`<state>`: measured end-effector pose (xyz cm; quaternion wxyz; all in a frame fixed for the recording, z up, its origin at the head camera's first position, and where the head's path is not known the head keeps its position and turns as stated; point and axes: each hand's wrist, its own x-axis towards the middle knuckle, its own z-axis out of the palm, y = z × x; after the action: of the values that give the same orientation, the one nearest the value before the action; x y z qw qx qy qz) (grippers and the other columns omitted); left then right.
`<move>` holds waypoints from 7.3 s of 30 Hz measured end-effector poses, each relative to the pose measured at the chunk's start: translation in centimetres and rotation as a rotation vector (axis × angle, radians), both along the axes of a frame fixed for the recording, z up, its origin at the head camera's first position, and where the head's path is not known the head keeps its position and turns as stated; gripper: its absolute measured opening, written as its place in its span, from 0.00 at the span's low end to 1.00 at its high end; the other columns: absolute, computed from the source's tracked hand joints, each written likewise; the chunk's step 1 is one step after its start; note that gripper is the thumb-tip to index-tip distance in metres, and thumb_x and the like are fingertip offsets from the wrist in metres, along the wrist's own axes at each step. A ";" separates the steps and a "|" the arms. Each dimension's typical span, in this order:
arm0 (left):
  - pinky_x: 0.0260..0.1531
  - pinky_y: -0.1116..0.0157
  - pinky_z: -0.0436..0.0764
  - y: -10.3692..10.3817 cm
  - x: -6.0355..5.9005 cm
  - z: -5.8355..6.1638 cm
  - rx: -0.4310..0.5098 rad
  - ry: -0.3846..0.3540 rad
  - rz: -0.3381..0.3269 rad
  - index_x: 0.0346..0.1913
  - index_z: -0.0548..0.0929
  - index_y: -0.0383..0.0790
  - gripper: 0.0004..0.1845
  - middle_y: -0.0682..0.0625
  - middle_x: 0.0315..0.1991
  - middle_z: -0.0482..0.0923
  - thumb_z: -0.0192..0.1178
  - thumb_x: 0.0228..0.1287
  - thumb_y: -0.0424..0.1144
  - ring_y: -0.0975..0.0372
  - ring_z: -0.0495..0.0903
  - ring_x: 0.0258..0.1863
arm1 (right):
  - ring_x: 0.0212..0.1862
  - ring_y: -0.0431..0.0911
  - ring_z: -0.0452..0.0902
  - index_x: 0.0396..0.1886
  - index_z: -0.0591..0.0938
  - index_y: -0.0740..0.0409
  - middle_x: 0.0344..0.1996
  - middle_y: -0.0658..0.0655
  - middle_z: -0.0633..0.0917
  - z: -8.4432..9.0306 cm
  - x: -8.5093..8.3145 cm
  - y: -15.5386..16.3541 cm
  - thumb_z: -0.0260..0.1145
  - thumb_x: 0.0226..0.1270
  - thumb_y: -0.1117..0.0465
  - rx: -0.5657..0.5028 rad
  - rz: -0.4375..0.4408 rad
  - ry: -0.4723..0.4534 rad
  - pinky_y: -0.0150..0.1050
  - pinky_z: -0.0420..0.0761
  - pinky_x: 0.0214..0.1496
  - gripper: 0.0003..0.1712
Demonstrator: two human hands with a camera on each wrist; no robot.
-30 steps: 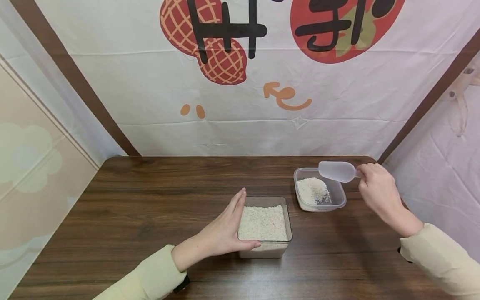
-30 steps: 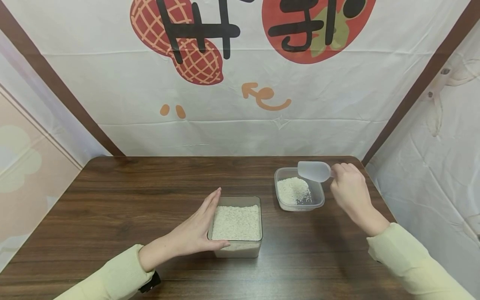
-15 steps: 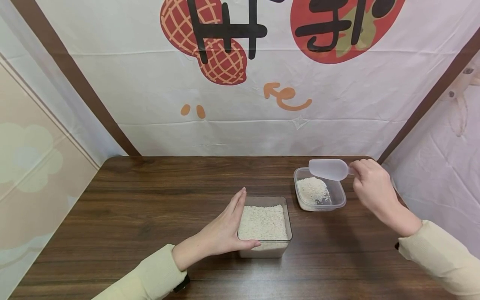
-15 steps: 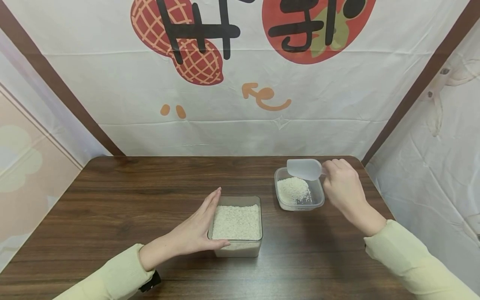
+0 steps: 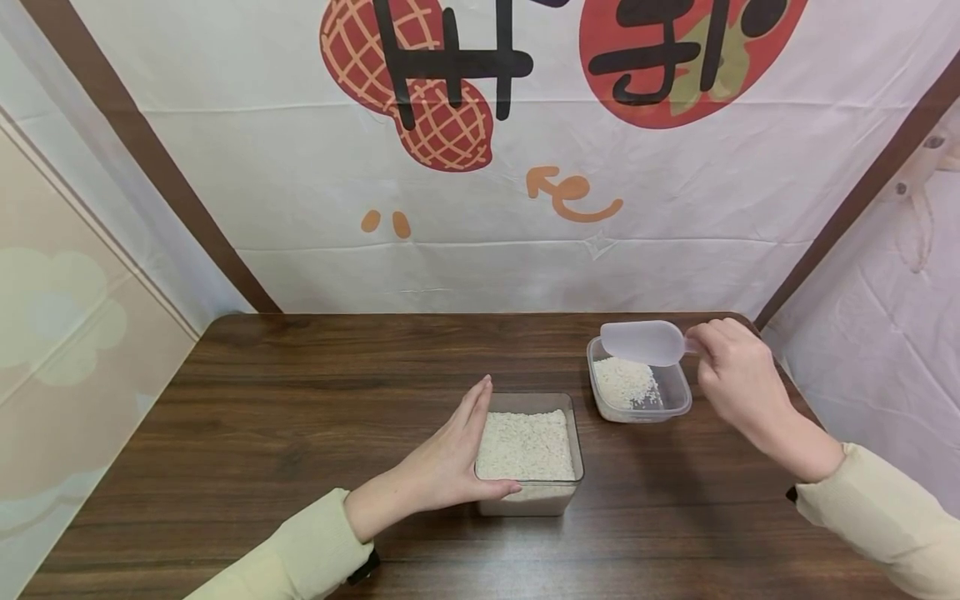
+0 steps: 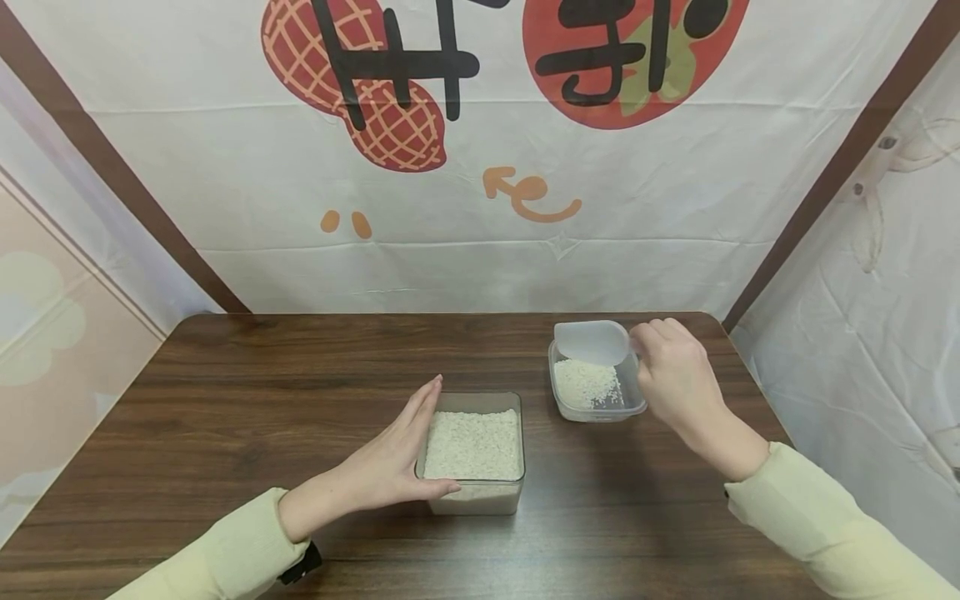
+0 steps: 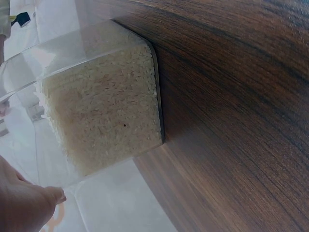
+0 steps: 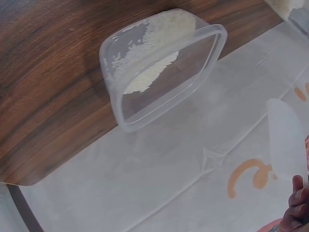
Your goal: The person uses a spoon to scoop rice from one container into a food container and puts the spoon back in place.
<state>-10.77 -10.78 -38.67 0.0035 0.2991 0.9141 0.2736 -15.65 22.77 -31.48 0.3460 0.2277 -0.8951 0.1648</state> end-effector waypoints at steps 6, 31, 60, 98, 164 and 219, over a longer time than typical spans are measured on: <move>0.61 0.57 0.62 0.0 0.0 -0.1 0.001 0.003 0.001 0.70 0.37 0.31 0.62 0.42 0.72 0.36 0.63 0.45 0.63 0.52 0.53 0.67 | 0.28 0.50 0.70 0.23 0.77 0.65 0.20 0.57 0.76 0.4 0.4 -0.7 0.55 0.49 0.77 0.001 0.031 0.032 0.44 0.70 0.30 0.07; 0.61 0.57 0.63 0.0 0.0 0.0 0.004 0.008 0.001 0.70 0.38 0.31 0.62 0.42 0.71 0.37 0.63 0.45 0.62 0.52 0.54 0.66 | 0.26 0.40 0.66 0.23 0.78 0.62 0.18 0.50 0.75 1.9 2.3 -3.1 0.57 0.46 0.78 0.048 0.196 0.111 0.33 0.66 0.26 0.09; 0.64 0.59 0.54 -0.1 -0.2 -0.1 -0.016 0.049 -0.019 0.69 0.40 0.28 0.61 0.44 0.72 0.31 0.63 0.45 0.62 0.58 0.39 0.70 | 0.23 0.43 0.59 0.20 0.71 0.59 0.17 0.49 0.66 2.0 2.7 -6.5 0.41 0.48 0.72 0.162 0.431 0.179 0.33 0.61 0.27 0.12; 0.64 0.60 0.56 -0.2 -0.2 -0.2 -0.068 0.165 -0.055 0.68 0.44 0.25 0.59 0.39 0.71 0.38 0.59 0.48 0.64 0.56 0.41 0.70 | 0.21 0.46 0.59 0.12 0.65 0.57 0.14 0.50 0.62 1.6 2.0 -9.6 0.38 0.34 0.70 0.583 0.504 0.245 0.33 0.62 0.23 0.08; 0.64 0.60 0.57 -0.1 -0.1 -0.2 -0.075 0.132 -0.040 0.69 0.44 0.25 0.59 0.39 0.71 0.38 0.59 0.48 0.64 0.56 0.43 0.70 | 0.25 0.41 0.64 0.18 0.71 0.55 0.18 0.46 0.68 -2.6 2.4 -11.0 0.54 0.38 0.78 0.484 0.494 -0.345 0.32 0.68 0.26 0.13; 0.64 0.60 0.56 -0.2 -0.4 0.0 -0.069 0.137 -0.041 0.68 0.45 0.24 0.58 0.38 0.71 0.40 0.59 0.48 0.64 0.56 0.42 0.70 | 0.22 0.40 0.64 0.25 0.81 0.59 0.19 0.49 0.74 -1.0 3.2 -10.4 0.52 0.56 0.68 -0.135 0.235 -0.978 0.34 0.65 0.23 0.10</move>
<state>-11.16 -11.02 -38.62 -0.0431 0.3356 0.9147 0.2209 -12.42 12.38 -32.45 -0.1207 0.2001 -0.9081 0.3474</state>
